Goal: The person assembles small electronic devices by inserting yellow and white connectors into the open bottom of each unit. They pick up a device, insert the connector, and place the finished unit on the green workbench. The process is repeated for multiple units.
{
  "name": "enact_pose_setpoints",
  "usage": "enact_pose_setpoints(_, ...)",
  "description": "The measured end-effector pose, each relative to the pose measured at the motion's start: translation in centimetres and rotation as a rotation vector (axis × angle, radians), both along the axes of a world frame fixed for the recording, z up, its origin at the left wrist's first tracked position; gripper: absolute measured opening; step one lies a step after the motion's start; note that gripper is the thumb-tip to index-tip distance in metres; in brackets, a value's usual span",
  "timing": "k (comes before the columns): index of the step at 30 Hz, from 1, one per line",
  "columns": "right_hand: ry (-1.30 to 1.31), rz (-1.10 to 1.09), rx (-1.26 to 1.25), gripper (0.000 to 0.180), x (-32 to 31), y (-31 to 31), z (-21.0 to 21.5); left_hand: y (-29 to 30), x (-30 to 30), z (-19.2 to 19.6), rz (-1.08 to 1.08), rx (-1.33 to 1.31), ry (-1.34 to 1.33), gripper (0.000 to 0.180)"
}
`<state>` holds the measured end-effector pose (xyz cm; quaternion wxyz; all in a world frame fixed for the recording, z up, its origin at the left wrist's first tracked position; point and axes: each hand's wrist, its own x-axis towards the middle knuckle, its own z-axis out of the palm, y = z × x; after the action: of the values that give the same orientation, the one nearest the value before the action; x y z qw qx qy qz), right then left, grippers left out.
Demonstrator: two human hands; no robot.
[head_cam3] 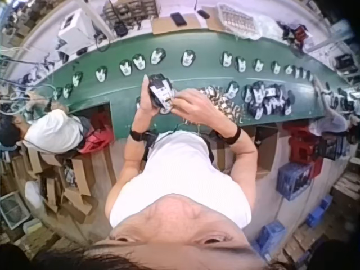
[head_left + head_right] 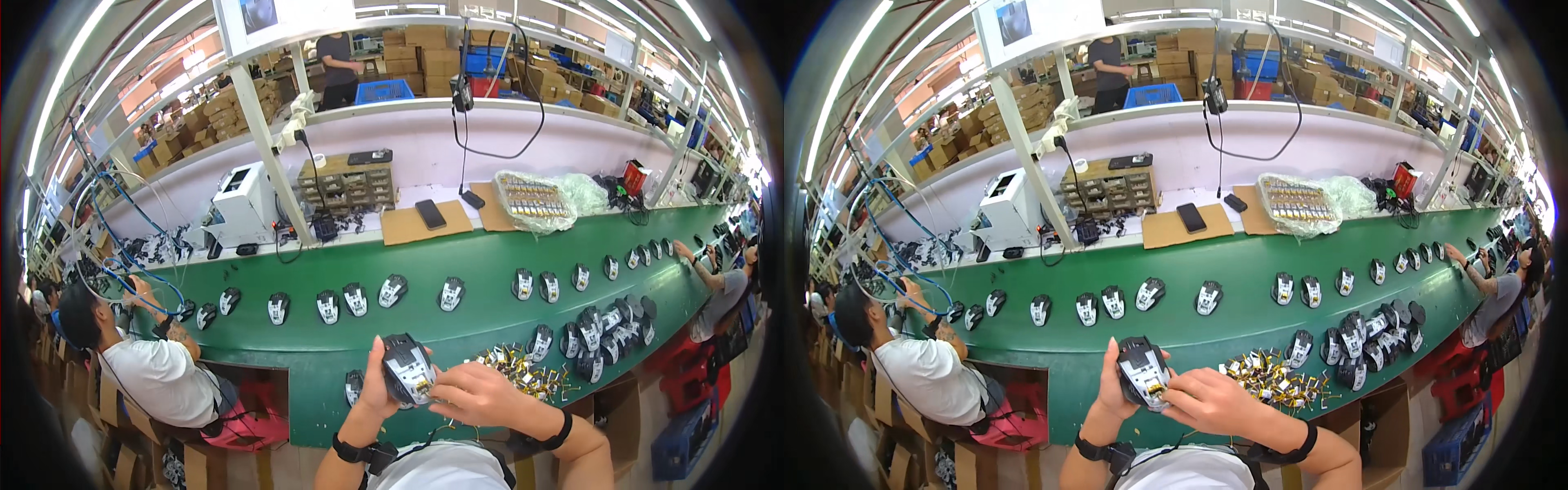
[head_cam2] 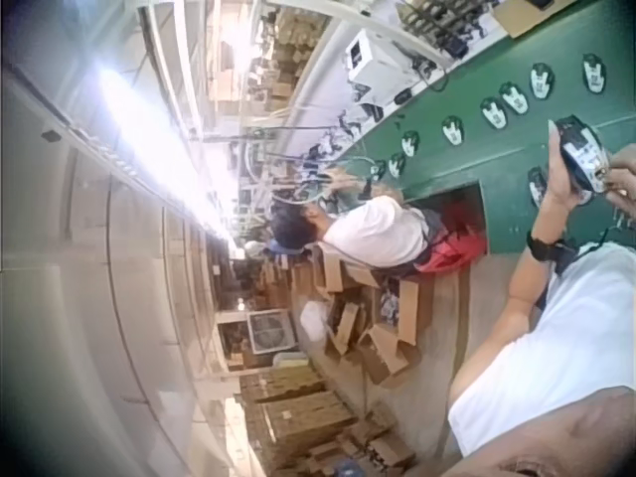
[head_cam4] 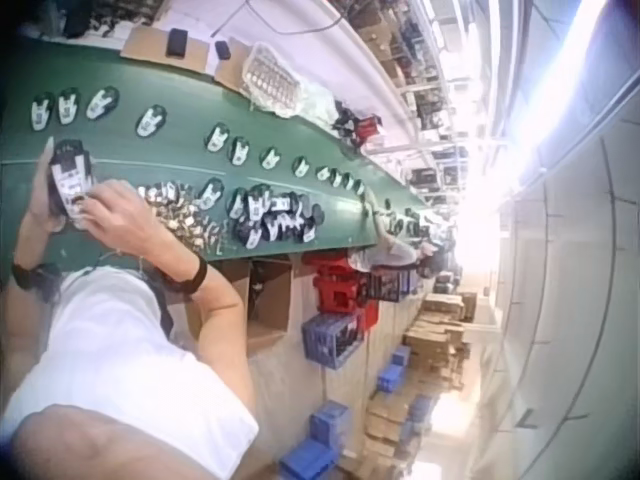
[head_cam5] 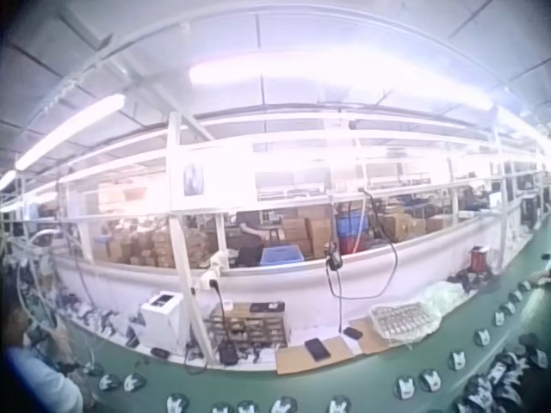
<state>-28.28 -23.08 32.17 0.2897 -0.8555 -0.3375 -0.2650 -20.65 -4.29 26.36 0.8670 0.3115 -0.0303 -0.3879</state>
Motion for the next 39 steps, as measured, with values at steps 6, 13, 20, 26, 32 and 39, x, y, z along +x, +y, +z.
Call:
enact_pose_setpoints(6,-0.038,-0.083,-0.007,0.022,0.1,0.4,-1.3,-0.9,-0.8,0.9,0.131,0.080,0.029,0.083)
enact_pose_setpoints(13,-0.004,-0.235,0.079,0.026,-0.3,2.5,-1.7,-1.0,-1.1,1.3,0.307,0.102,0.158,0.081)
enact_pose_setpoints(20,0.145,-0.351,0.014,0.038,-1.4,1.5,-4.9,-2.7,0.0,-1.8,0.231,0.252,0.088,0.078)
enact_pose_setpoints(26,0.505,-0.480,0.239,0.054,-3.3,-1.3,-9.5,-7.5,5.3,-8.1,-0.169,0.335,0.123,0.054)
enact_pose_setpoints(32,0.692,-0.778,0.380,0.036,-8.1,-3.7,-15.2,-18.1,12.7,-17.7,-0.453,0.719,-0.121,0.043)
enact_pose_setpoints(39,0.833,-0.953,0.492,0.024,-9.2,-6.9,-16.7,-23.8,16.1,-23.1,-0.370,1.225,-1.210,0.066)
